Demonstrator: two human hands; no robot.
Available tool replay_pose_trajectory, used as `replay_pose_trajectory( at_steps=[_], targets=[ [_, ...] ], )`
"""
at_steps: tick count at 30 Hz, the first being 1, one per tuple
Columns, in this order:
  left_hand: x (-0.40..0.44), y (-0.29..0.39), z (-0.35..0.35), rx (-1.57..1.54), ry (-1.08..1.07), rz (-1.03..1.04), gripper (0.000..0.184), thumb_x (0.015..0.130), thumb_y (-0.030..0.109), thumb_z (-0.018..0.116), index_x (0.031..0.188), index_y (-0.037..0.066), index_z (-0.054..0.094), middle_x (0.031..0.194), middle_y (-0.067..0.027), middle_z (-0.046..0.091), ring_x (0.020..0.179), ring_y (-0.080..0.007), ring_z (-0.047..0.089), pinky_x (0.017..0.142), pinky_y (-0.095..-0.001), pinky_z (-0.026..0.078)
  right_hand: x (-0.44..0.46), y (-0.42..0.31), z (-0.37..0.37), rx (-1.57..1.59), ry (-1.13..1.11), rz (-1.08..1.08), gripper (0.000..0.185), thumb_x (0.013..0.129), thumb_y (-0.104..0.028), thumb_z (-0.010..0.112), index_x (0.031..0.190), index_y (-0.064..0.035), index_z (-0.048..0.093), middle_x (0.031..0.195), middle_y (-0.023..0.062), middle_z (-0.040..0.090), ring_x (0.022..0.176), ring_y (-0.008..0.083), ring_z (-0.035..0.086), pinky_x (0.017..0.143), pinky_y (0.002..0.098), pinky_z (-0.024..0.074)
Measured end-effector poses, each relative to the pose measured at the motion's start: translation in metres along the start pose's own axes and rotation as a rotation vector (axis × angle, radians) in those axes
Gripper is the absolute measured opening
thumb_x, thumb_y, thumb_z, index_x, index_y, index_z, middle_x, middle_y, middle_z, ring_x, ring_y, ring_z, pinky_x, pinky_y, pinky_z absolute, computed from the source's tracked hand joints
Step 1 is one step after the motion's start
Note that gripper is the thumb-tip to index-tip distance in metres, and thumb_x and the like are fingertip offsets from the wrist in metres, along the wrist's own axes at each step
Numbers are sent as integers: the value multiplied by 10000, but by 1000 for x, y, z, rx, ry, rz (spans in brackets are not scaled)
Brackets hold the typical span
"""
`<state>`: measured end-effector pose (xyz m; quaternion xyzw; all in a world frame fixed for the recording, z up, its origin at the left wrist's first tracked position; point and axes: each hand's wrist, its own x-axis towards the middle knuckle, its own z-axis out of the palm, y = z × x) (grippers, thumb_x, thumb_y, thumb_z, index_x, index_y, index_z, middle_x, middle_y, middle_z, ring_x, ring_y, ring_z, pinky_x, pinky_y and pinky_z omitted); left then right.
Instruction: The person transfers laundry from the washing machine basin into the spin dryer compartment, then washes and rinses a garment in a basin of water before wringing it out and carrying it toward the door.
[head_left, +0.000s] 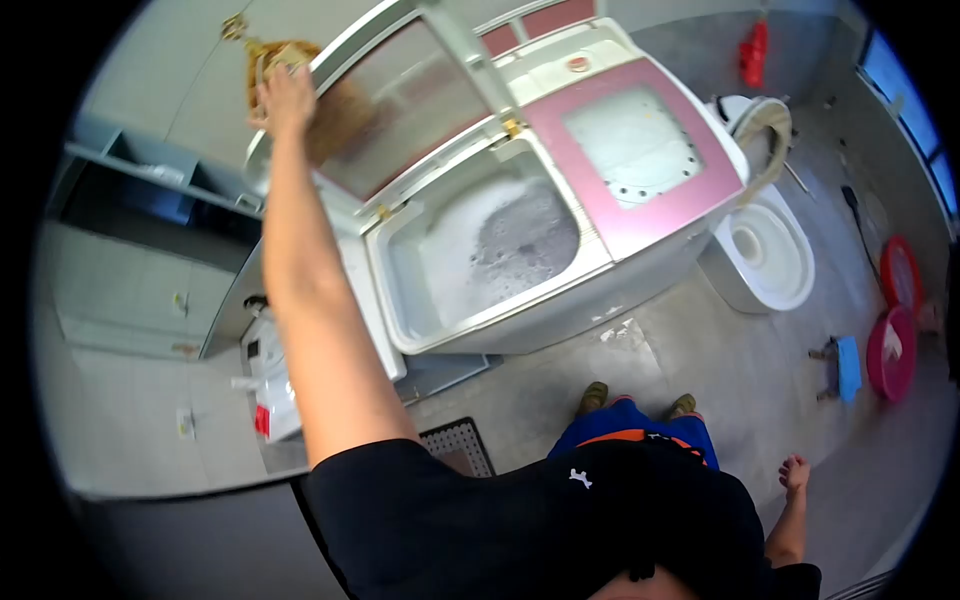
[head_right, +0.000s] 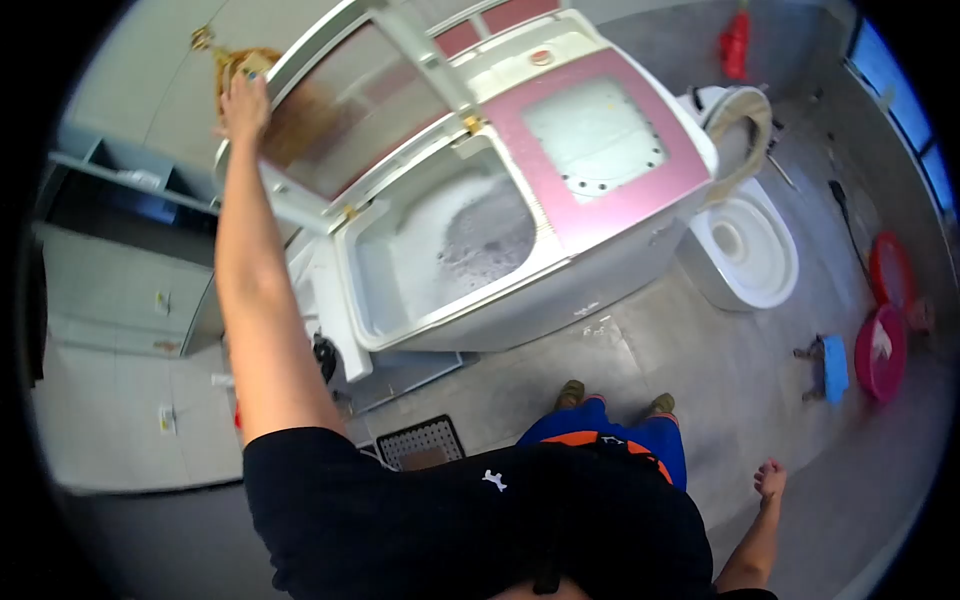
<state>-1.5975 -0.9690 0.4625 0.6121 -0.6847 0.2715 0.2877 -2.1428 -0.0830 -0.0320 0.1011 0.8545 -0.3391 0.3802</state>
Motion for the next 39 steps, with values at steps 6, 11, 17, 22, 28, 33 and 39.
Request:
replay_pose_trajectory(
  at_steps=[6,11,17,22,28,33,39],
  targets=[
    [24,-15,1,203,-295,12,582,882,607,242,1218,265,572,1190,-81,597,1170,-275,510,998,-560,201,-63,72,22,75,-51,142,187,883,-175,506,1051,-100,539,709,31,549,560,149,554,417,265,397],
    [-43,-36,-71,-517,-775,287,184,767,215,708,798,46,643,634,-68,604,551,-111,525,498,-262,397,-119,134,40,110,-77,324,127,844,-205,564,927,-115,529,742,46,581,610,214,583,476,353,454],
    [-219,9,-113,-358,-386,690,304,640,312,757,844,127,629,815,-15,569,808,-173,535,816,-355,301,-55,172,23,344,-291,428,64,769,-162,578,774,-136,520,739,44,579,603,225,585,495,378,460],
    [-339,38,-60,-308,-394,1007,686,595,315,739,1205,116,496,1237,-129,448,1140,-311,413,1012,-545,253,-37,113,17,102,-102,225,127,842,-201,534,924,-103,540,733,63,572,581,191,570,477,354,449],
    [-421,57,-37,-143,-474,506,968,517,265,815,1356,160,342,1365,-179,331,1253,-345,321,1034,-530,226,-48,93,-35,120,51,186,191,816,-224,578,928,-73,611,772,92,623,607,201,602,497,343,467],
    [-441,115,-44,110,-526,118,1013,554,236,823,1401,140,276,1383,-195,310,1266,-363,305,1028,-514,228,-32,126,-82,-389,54,2,395,756,-248,656,1060,3,629,975,163,661,892,244,634,784,316,492],
    [-472,311,-60,-313,-280,544,770,642,87,701,1339,118,376,1346,-198,345,1238,-366,331,1032,-514,223,-7,165,-148,-222,56,-25,440,758,-372,634,1044,-38,639,951,150,664,886,259,629,804,349,484]
  ],
)
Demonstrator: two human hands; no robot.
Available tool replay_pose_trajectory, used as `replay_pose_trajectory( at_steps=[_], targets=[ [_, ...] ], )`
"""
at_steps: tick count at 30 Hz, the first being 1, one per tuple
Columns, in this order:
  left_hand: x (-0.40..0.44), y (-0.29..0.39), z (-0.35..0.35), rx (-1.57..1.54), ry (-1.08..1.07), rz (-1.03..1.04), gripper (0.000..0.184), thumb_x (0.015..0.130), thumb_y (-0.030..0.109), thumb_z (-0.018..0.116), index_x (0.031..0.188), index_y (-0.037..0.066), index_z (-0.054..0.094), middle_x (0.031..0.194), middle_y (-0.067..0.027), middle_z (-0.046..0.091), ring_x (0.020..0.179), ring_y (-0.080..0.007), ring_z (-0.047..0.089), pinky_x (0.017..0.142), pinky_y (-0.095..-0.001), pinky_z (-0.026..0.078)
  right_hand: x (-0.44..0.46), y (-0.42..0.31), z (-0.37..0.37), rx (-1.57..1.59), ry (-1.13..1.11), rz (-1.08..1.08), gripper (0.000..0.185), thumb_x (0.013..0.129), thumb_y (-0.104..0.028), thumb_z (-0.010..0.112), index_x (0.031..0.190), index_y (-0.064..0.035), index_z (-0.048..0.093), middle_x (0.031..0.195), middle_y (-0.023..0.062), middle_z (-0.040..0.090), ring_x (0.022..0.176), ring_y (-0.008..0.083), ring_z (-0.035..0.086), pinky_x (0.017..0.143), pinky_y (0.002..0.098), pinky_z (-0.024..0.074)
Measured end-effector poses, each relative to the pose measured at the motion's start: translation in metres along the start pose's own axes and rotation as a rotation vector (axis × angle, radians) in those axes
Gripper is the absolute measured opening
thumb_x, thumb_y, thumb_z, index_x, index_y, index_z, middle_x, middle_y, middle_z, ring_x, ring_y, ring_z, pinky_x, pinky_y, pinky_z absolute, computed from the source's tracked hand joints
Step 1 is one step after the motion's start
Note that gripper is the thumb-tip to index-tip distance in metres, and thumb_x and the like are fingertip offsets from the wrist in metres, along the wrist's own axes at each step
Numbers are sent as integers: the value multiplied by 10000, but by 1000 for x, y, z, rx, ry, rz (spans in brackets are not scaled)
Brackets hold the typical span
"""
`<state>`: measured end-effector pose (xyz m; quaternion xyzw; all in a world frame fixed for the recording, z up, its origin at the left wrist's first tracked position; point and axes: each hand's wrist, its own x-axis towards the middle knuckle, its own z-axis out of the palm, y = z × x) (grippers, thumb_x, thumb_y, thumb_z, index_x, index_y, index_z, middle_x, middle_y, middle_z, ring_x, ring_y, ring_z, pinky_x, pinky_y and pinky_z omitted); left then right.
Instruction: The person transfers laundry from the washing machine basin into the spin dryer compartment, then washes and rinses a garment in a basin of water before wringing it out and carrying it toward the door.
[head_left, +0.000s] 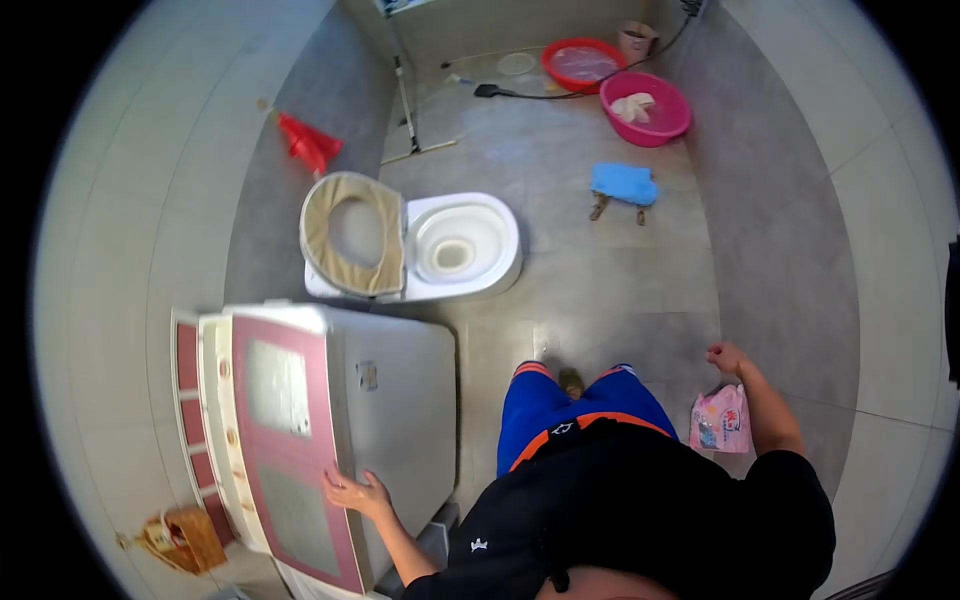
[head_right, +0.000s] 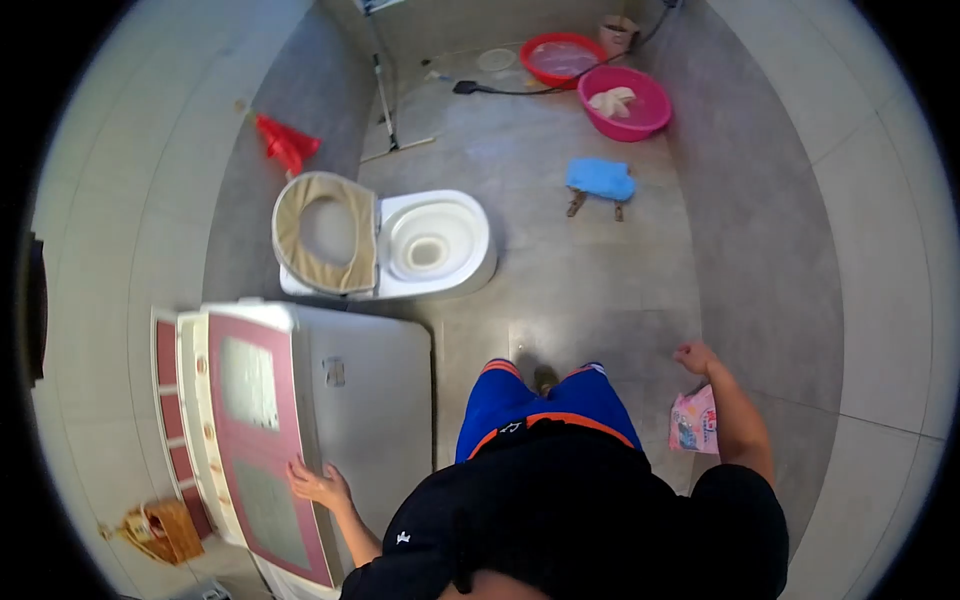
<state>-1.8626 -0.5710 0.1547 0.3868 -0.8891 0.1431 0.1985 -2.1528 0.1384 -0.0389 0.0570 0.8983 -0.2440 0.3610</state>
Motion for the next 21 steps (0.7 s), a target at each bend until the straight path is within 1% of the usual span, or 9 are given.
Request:
replay_pose_trajectory(
  at_steps=[3,6,7,9,10,12,14,17,21],
  targets=[
    [54,77,7,-52,-49,67,720,630,54,667,1300,105,407,1322,-198,368,1212,-371,356,1024,-512,231,17,5,-39,206,-75,12,477,773,-381,631,1123,-58,606,1033,140,646,915,248,618,801,356,485],
    [109,111,48,-81,-14,118,692,625,53,660,1274,99,424,1309,-195,380,1195,-371,374,1010,-504,248,-13,-45,-123,728,-43,161,525,780,-394,641,1204,-94,563,1159,136,594,1001,223,586,866,376,458],
    [130,133,57,-78,-11,96,663,625,45,648,1251,93,435,1310,-192,380,1188,-370,380,993,-506,264,21,22,-109,626,28,190,507,789,-382,634,1209,-106,563,1173,140,584,1024,228,574,900,389,431],
    [178,173,84,-36,-22,154,657,622,27,630,1246,90,437,1309,-194,383,1198,-369,375,1006,-502,257,80,222,-45,-372,12,166,473,807,-359,622,1218,-132,562,1201,147,563,1070,236,549,967,415,376],
    [201,209,96,-24,-19,171,654,621,18,622,1244,89,437,1308,-196,384,1203,-368,372,1012,-500,253,74,225,-45,-746,-78,163,458,816,-347,615,1223,-145,562,1215,151,553,1093,241,536,1001,428,349],
    [251,268,131,-3,-11,288,610,632,37,577,1228,78,452,1299,-212,394,1230,-368,358,1035,-525,220,58,171,-91,-643,-341,605,584,773,-422,667,1218,-67,540,1161,170,573,1027,290,573,891,391,454],
    [301,351,162,-12,-100,344,593,635,68,578,1218,68,467,1304,-206,396,1232,-361,357,1019,-554,212,107,153,-102,-175,90,445,551,776,-389,669,1188,-42,553,1131,152,589,957,263,594,800,372,483],
    [372,500,209,-50,-255,574,601,625,115,618,1212,92,494,1282,-169,436,1243,-345,346,1009,-557,200,150,104,-165,353,121,366,461,807,-360,647,1128,-36,584,1062,80,609,821,177,601,631,344,493],
    [450,743,200,-149,-373,774,572,680,268,704,1209,166,513,1329,-75,442,1288,-282,318,1044,-576,145,214,-25,-290,1066,283,239,448,863,-390,592,1179,-77,542,1033,34,599,895,134,573,691,276,469]
  ],
)
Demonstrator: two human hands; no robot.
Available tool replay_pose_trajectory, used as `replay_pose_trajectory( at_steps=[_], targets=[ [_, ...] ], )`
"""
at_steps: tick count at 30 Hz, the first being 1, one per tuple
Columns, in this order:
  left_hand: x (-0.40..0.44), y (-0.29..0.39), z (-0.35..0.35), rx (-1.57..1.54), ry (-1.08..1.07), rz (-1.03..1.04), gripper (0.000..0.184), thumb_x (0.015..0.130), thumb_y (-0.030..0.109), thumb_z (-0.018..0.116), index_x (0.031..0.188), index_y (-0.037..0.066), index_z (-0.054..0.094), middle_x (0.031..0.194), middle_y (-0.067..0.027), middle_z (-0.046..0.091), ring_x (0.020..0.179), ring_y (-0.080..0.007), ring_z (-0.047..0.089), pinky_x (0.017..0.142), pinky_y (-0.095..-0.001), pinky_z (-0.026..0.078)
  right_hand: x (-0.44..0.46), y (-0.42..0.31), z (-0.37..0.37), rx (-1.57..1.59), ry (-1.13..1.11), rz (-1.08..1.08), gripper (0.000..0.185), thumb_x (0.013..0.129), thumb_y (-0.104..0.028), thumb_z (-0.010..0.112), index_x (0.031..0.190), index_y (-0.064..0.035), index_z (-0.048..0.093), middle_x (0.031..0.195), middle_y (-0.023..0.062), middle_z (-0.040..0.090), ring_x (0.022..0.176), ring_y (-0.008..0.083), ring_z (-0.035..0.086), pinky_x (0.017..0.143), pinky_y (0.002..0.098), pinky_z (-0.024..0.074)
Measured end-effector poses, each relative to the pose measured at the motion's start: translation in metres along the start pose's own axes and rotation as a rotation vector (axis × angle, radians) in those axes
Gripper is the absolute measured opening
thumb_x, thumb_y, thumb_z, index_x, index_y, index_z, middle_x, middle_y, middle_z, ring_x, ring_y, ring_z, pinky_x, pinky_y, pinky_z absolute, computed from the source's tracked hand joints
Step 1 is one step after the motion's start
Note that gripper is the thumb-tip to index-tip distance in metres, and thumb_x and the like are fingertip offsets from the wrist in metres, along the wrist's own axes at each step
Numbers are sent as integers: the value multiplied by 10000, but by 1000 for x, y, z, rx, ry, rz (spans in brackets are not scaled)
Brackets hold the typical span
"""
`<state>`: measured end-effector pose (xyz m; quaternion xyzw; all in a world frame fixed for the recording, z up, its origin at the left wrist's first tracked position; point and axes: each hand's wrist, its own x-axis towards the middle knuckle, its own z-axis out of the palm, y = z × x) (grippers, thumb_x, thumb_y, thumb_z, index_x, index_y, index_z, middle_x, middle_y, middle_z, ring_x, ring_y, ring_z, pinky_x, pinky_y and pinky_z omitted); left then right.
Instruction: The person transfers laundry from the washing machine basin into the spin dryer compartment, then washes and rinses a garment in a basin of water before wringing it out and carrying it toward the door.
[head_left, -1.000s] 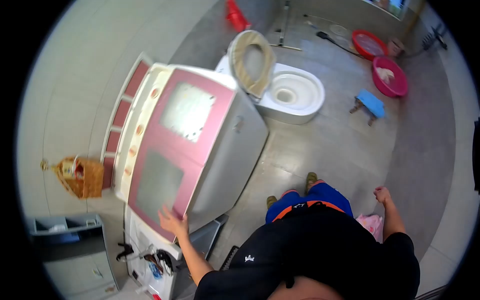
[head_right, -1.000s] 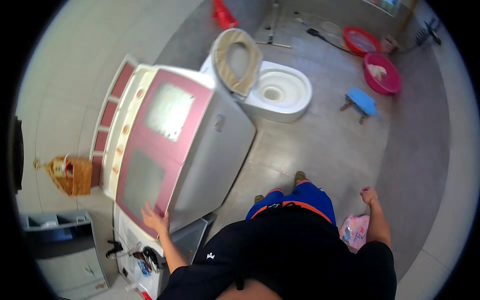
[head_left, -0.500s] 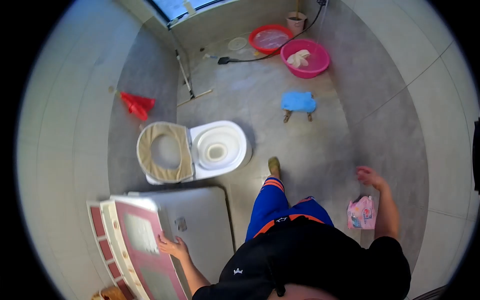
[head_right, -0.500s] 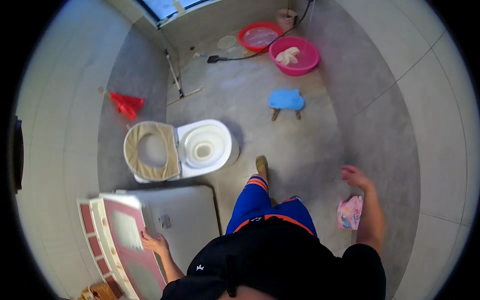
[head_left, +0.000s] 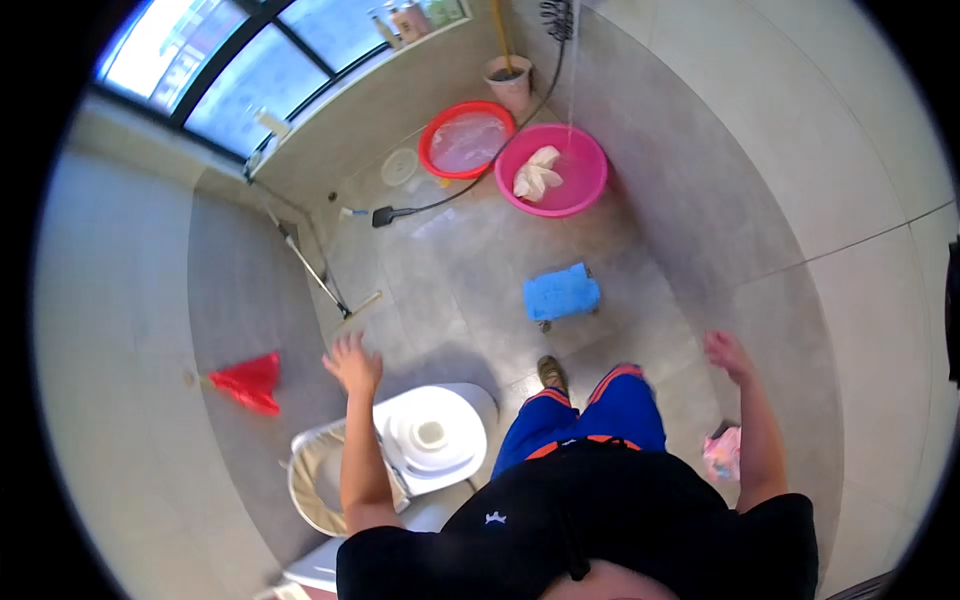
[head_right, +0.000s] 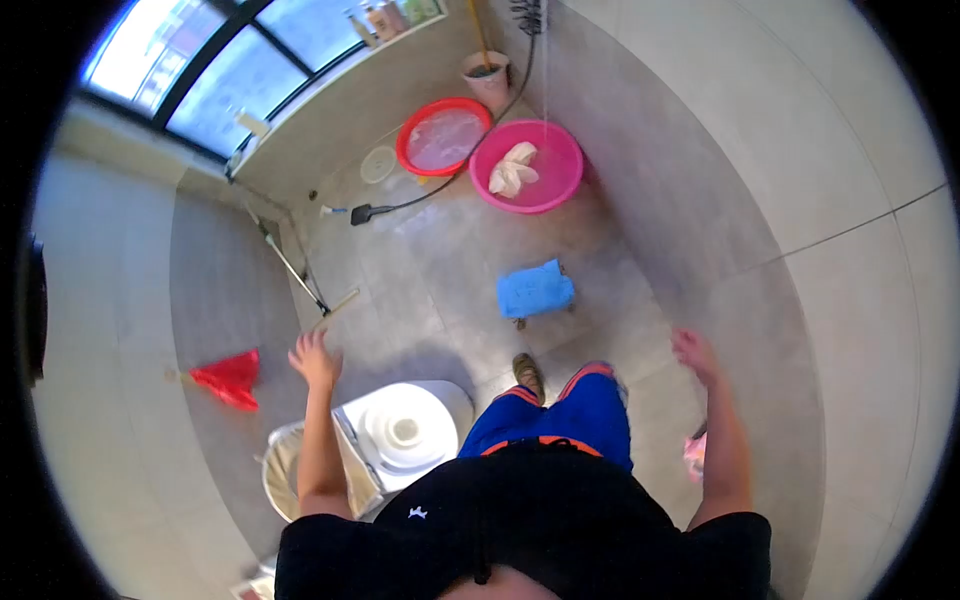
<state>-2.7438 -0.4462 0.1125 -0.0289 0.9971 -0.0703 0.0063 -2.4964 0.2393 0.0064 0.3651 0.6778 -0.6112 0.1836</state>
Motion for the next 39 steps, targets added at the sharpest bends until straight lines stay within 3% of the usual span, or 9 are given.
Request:
replay_pose_trajectory(
  at_steps=[4,9,11,14,18,23,30,37,39],
  targets=[
    [146,134,-42,-188,5,155,496,708,276,687,1177,201,544,1301,-59,472,1287,-274,324,1029,-602,154,55,-142,24,532,-131,-173,428,921,-360,519,1228,-64,489,1091,82,589,986,184,574,831,328,468],
    [222,222,-32,-307,-100,89,425,721,257,688,1129,185,590,1180,-82,562,1209,-284,421,1022,-560,209,223,-233,13,904,-437,-107,541,928,-481,422,1253,-50,465,1213,138,552,1070,249,559,889,390,459],
    [246,233,0,-353,-202,-48,413,732,238,686,1123,134,602,1115,-101,601,1153,-276,481,1020,-490,270,318,-283,13,1051,-593,-114,581,929,-513,376,1268,-48,454,1244,155,532,1104,271,543,913,402,448],
    [266,223,107,-938,-327,-209,401,769,210,664,1126,40,594,1050,-115,628,1047,-238,550,962,-360,362,408,-308,44,1133,-650,-63,625,930,-547,314,1285,-49,441,1279,173,507,1136,299,525,951,426,425],
    [302,310,182,-1074,-525,-389,370,810,181,634,1120,-15,578,1056,-73,621,985,-154,555,871,-284,407,484,-341,73,1189,-649,-59,619,938,-538,290,1288,-49,438,1273,173,510,1134,307,525,959,434,418],
    [401,405,387,-1231,-729,-551,473,835,370,574,1186,54,554,1111,-119,602,1185,-236,442,946,-350,348,587,-304,112,1143,-589,-109,596,945,-522,293,1283,-52,438,1252,170,524,1113,302,536,933,431,435],
    [488,452,644,-1434,-774,-809,654,838,471,510,1313,34,403,1321,-108,450,1151,-248,439,996,-405,299,739,-195,156,801,-197,24,435,926,-430,460,1149,-59,500,1124,131,578,1011,245,564,860,369,461],
    [514,396,708,-1762,-413,-983,510,918,463,374,1292,123,444,1321,-62,483,1179,-218,445,1010,-420,270,882,-126,241,475,-48,218,480,914,-455,461,1205,-74,475,1177,101,555,1069,268,523,895,427,412],
    [490,381,644,-1718,-586,-1182,507,929,471,331,1298,143,444,1318,-48,491,1201,-213,433,1030,-463,220,902,-92,262,413,40,364,489,914,-465,455,1220,-84,469,1217,103,530,1134,287,476,961,451,359]
  ],
)
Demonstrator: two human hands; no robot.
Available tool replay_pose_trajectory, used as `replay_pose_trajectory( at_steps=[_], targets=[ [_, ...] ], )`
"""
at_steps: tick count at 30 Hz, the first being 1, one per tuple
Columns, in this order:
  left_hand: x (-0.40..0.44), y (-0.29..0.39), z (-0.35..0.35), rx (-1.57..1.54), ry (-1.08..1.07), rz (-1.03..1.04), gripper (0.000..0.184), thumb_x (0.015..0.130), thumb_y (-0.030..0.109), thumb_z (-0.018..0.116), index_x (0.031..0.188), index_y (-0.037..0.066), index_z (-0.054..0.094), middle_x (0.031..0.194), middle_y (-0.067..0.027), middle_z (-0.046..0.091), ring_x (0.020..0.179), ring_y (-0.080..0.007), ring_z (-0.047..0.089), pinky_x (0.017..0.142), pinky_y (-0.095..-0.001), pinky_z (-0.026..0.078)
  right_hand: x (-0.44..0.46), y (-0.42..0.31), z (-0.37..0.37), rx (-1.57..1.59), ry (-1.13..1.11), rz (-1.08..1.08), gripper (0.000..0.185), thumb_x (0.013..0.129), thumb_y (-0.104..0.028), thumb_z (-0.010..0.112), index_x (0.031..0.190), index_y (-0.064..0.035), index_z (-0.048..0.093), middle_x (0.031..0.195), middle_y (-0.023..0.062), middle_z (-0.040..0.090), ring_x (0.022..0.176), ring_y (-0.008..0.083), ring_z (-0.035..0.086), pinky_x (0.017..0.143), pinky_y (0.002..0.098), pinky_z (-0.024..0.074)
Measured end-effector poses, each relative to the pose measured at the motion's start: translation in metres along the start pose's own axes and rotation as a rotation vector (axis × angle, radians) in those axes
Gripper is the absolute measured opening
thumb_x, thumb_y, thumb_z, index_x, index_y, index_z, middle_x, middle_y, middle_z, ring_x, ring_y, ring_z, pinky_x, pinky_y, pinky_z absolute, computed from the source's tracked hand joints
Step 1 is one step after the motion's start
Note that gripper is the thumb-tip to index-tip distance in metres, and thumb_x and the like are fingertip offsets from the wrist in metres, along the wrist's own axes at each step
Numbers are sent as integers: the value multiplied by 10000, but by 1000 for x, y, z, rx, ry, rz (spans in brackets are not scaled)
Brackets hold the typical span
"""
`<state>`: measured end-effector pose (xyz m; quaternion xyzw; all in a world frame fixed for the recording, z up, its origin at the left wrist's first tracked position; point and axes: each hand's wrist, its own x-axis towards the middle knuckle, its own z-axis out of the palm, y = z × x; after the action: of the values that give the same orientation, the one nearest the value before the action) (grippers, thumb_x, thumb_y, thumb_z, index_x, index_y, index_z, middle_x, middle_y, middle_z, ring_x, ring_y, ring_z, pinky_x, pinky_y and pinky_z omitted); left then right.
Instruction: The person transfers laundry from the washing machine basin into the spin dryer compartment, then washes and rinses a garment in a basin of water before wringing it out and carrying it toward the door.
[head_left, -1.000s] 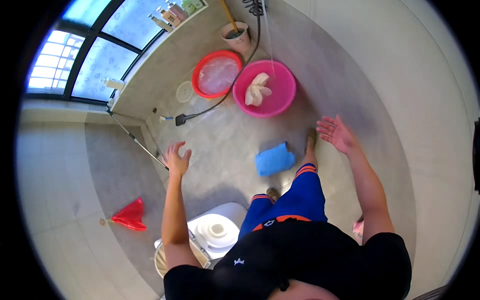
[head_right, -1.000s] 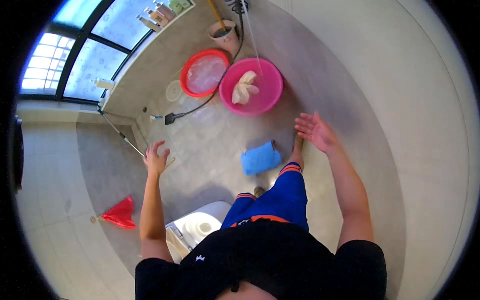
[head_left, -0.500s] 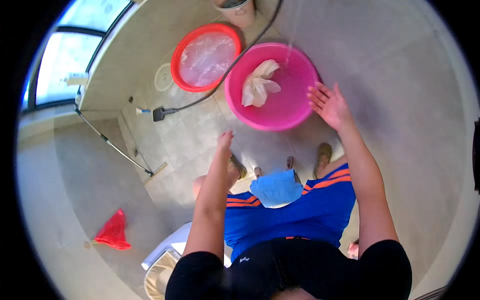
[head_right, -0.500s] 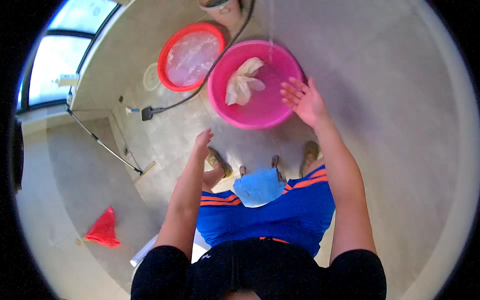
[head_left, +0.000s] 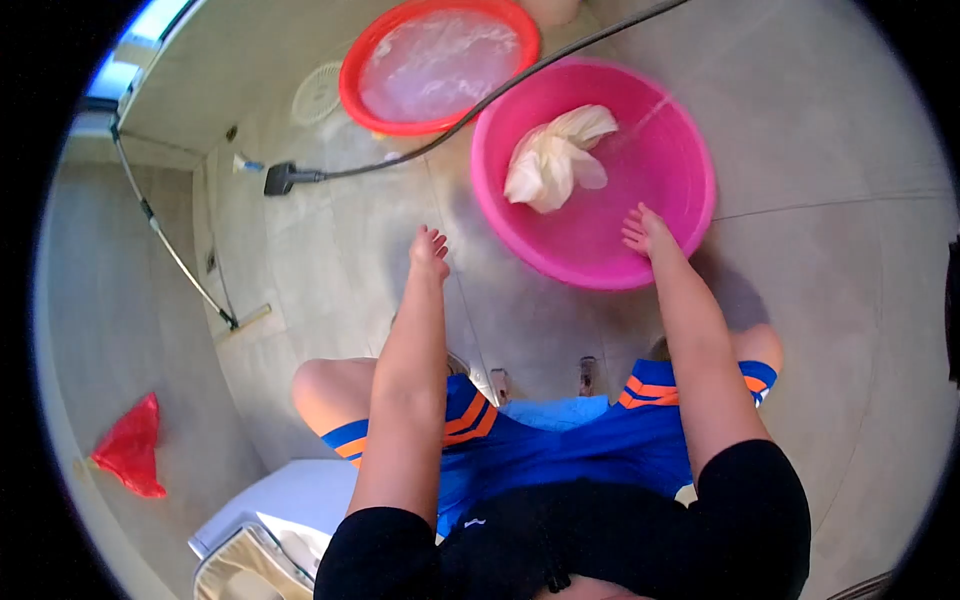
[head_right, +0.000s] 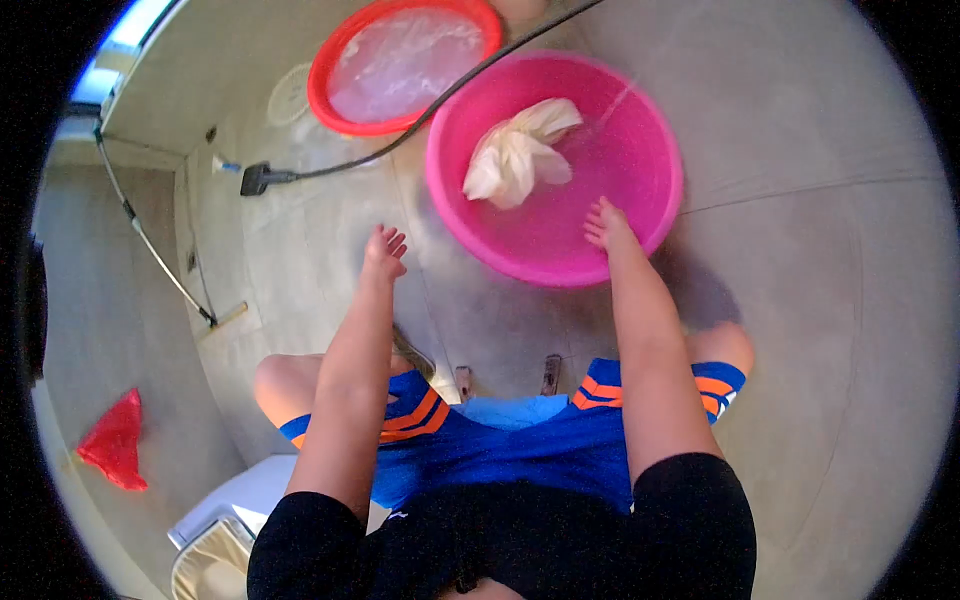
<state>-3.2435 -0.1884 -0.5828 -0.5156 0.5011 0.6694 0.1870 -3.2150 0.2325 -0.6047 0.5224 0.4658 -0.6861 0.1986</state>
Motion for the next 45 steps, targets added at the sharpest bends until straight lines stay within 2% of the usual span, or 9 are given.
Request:
replay_pose_trajectory(
  at_steps=[9,14,16,23,28,31,36,42,45],
  targets=[
    [31,22,-56,-468,-49,-48,509,956,430,260,1346,124,373,1340,-64,470,1253,-226,406,1050,-514,205,126,59,1,89,207,96,310,900,-380,493,989,-91,560,879,56,563,793,228,541,672,367,435],
    [66,17,-29,-660,-137,-88,513,962,418,254,1365,113,344,1363,-85,440,1238,-246,429,1022,-500,280,47,10,86,575,-1096,194,262,886,-316,549,794,-76,598,658,14,580,682,179,586,683,336,515],
    [84,17,-4,-730,-176,-144,525,962,420,247,1383,112,309,1367,-82,433,1230,-254,437,1034,-488,273,-23,0,152,224,-1144,118,278,915,-302,518,837,-52,613,803,68,640,772,181,612,791,326,499],
    [115,50,67,-883,-537,-70,541,960,407,254,1376,61,276,1308,-148,459,1182,-297,466,976,-535,348,-161,49,323,-552,-939,-500,354,925,-289,524,1148,-21,589,1035,66,623,883,137,592,820,285,471],
    [129,81,66,-889,-430,-68,417,951,323,316,1283,81,386,1257,-104,498,1111,-284,506,963,-528,363,-114,11,291,-711,-204,-1054,282,908,-214,545,1122,-38,602,1005,47,620,836,115,585,740,253,478],
    [118,86,57,-843,-412,-108,378,938,273,354,1260,89,428,1257,-92,501,1136,-264,491,986,-500,348,-26,-6,174,-143,-17,-770,240,878,-180,583,1057,-20,586,920,59,619,726,140,604,560,239,494],
    [138,56,28,-602,-319,-46,364,932,225,390,1257,67,434,1316,-104,466,1220,-267,442,1022,-479,322,52,19,18,20,334,8,285,912,-291,484,1120,-95,496,1021,98,561,982,261,543,821,451,453],
    [147,24,3,-677,-139,-106,342,936,232,394,1225,63,467,1266,-96,513,1168,-245,484,1015,-454,327,169,49,-8,339,495,-293,318,916,-350,445,1101,-104,525,1037,124,584,909,264,557,771,432,479],
    [130,31,5,-761,-184,-120,371,941,242,383,1252,56,460,1281,-118,506,1172,-262,487,1018,-449,338,125,39,33,574,-493,-126,318,923,-391,436,932,-97,556,874,57,610,710,169,608,553,331,512]
  ],
)
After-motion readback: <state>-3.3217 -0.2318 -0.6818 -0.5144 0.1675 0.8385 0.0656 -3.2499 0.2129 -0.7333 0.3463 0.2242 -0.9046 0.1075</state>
